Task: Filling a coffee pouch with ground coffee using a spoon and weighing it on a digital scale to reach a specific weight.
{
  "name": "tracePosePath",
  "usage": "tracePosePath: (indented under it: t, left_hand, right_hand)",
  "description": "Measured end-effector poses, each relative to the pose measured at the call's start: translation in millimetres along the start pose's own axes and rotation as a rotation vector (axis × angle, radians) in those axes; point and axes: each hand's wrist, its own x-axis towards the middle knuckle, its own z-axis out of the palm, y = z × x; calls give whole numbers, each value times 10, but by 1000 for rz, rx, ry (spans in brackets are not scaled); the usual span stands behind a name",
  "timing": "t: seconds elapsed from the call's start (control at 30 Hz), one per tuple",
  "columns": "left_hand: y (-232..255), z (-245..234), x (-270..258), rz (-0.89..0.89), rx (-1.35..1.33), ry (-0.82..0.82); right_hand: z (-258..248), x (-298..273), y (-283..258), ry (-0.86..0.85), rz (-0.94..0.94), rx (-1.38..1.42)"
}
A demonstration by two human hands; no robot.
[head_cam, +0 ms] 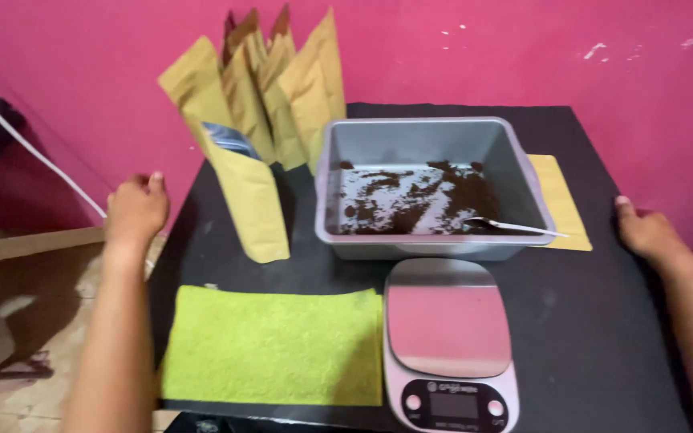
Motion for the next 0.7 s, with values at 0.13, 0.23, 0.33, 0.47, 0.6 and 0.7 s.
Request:
tracePosePath:
  t: [0.13, 0.23, 0.33, 0.47, 0.6, 0.7]
  left_hand:
    - [577, -210, -371, 300, -435, 489]
    - [1107, -341, -619, 470, -771, 650]
    - [1386, -381, -778, 509, -822, 569]
    - [1396, -207, -961, 491, -960, 333]
    - [1304, 27, -1076, 554, -756, 237]
    - [1297, 47, -1060, 472, -752, 227]
  right_hand:
    - [46, 88, 75, 31, -80, -10]
    - [-66, -126, -85, 5, -5, 33]
    - [-26, -40, 8, 19, -62, 28]
    - [0, 59, 12, 29, -113, 4]
    - [-58, -58, -67, 8, -56, -6]
    - [-129, -229, -206, -4, -27, 1]
